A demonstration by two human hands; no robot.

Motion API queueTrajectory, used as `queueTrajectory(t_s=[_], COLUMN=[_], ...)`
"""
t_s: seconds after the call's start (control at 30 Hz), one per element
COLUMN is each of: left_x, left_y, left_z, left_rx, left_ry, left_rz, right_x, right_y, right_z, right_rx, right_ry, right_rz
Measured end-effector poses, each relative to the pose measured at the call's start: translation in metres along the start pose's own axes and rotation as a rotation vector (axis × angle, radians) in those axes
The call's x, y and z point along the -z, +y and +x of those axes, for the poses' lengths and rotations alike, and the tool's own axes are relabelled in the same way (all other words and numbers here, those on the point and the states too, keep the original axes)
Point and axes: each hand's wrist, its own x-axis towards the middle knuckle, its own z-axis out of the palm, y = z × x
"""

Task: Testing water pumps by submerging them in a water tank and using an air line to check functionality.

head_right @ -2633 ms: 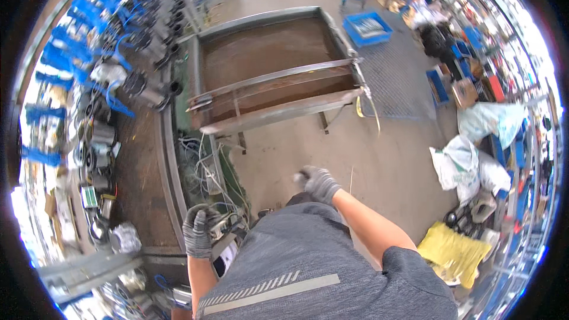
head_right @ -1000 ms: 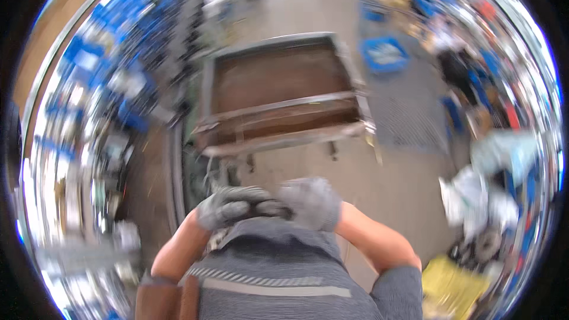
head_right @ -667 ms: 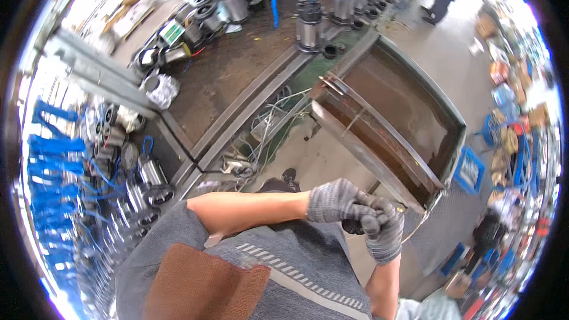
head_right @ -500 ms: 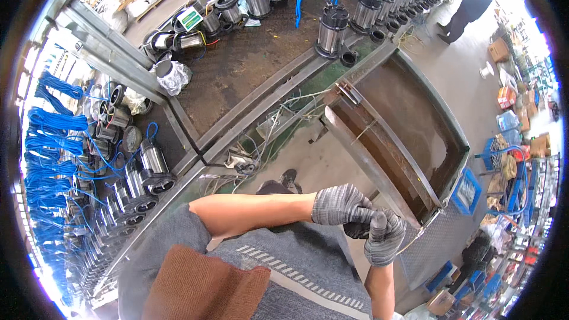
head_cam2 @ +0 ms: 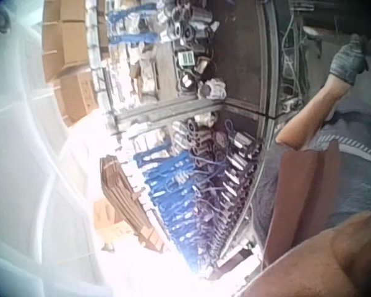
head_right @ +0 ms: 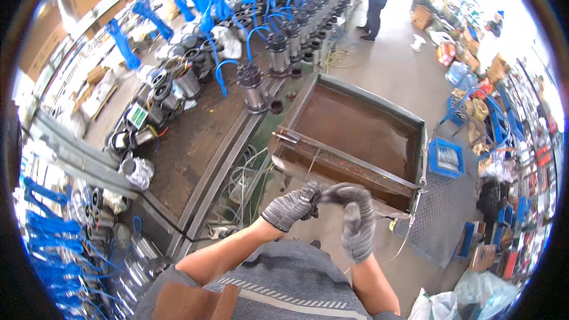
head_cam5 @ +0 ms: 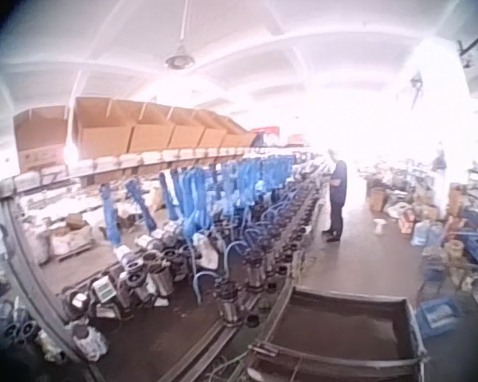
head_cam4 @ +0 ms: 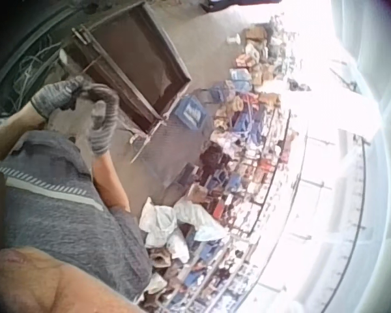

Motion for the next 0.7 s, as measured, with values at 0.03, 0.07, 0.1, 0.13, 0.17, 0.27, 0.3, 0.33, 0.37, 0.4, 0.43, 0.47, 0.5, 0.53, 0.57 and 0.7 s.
queueTrajectory(t_s=[0.03, 0.07, 0.1, 0.13, 0.17, 0.27, 0.3, 0.33, 0.37, 0.4, 0.43, 0.47, 0.5, 0.53, 0.57, 0.7], left_x=[-0.001, -0.001, -0.002, -0.006, -0.007, -0.014, -0.007, 0.007, 0.017, 0.019, 0.023, 0.022, 0.020, 0.017, 0.012, -0.006], left_y=[-0.004, -0.011, -0.013, -0.010, -0.012, -0.001, -0.016, -0.046, -0.063, -0.018, 0.002, 0.008, 0.006, 0.007, 0.003, 0.003], left_z=[-0.002, -0.002, -0.003, -0.004, -0.004, -0.007, 0.002, 0.023, 0.034, 0.030, 0.031, 0.032, 0.032, 0.030, 0.023, 0.018], left_rx=[-0.011, -0.022, -0.027, 0.011, 0.006, 0.148, 0.147, 0.081, 0.018, 0.122, 0.109, 0.089, 0.076, 0.080, 0.088, -0.239], left_ry=[-0.024, -0.088, -0.145, -0.113, -0.128, -0.004, -0.005, 0.070, 0.141, 0.291, 0.410, 0.393, 0.382, 0.359, 0.343, 0.241], left_rz=[0.014, -0.056, -0.128, -0.282, -0.271, -0.719, -0.715, -0.469, -0.222, -0.696, -0.704, -0.708, -0.715, -0.674, -0.638, -0.192], right_x=[-0.008, -0.011, -0.014, -0.015, -0.016, -0.012, -0.013, -0.014, -0.014, -0.001, 0.011, 0.022, 0.026, 0.015, -0.004, -0.022], right_y=[-0.004, -0.007, -0.009, -0.010, -0.009, 0.005, 0.000, -0.008, -0.015, -0.020, -0.005, 0.022, 0.039, 0.023, -0.001, 0.000], right_z=[-0.006, -0.012, -0.019, -0.024, -0.027, -0.042, -0.042, -0.041, -0.040, -0.041, -0.046, -0.056, -0.070, -0.067, -0.047, -0.020], right_rx=[-0.063, -0.043, -0.150, -0.256, -0.241, -0.197, -0.193, -0.194, -0.198, -0.270, -0.277, -0.371, -0.473, -0.503, -0.303, -0.226], right_ry=[-0.031, -0.009, -0.003, 0.003, 0.016, -0.115, -0.113, -0.199, -0.281, -0.374, -0.363, -0.355, -0.347, -0.327, -0.220, -0.133], right_rz=[0.506, 0.499, 0.537, 0.575, 0.574, 0.451, 0.453, 0.432, 0.412, 0.310, 0.313, 0.443, 0.578, 0.587, 0.697, 0.984])
